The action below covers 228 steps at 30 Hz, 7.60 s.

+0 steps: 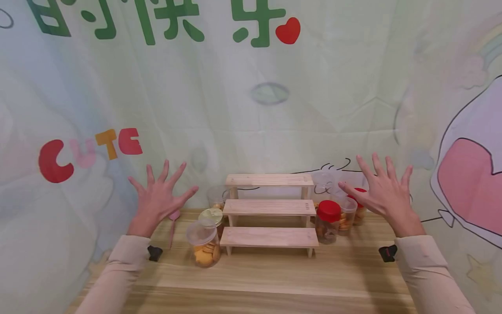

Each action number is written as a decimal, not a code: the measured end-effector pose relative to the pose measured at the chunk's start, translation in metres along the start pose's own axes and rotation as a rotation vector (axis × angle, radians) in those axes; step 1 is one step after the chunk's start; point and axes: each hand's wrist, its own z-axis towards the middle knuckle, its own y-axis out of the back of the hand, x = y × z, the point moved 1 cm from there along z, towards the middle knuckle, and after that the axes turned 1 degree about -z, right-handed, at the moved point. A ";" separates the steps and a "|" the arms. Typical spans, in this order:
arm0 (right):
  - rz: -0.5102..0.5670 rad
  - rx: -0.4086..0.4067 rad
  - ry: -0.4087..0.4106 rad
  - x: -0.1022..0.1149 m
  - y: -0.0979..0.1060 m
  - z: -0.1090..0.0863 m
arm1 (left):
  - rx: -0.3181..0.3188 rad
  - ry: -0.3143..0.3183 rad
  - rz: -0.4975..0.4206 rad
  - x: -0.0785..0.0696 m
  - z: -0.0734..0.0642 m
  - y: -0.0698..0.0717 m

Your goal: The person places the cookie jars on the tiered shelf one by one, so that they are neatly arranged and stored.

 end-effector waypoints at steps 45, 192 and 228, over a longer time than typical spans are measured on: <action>0.692 0.119 -0.231 0.076 -0.122 -0.091 | -0.037 -0.049 -0.736 -0.022 -0.092 -0.069; 0.899 0.231 -0.375 0.077 -0.137 -0.094 | -0.184 -0.111 -0.794 -0.161 -0.034 -0.086; 0.888 0.246 -0.371 0.081 -0.133 -0.092 | 0.156 0.124 -0.760 -0.047 -0.088 -0.107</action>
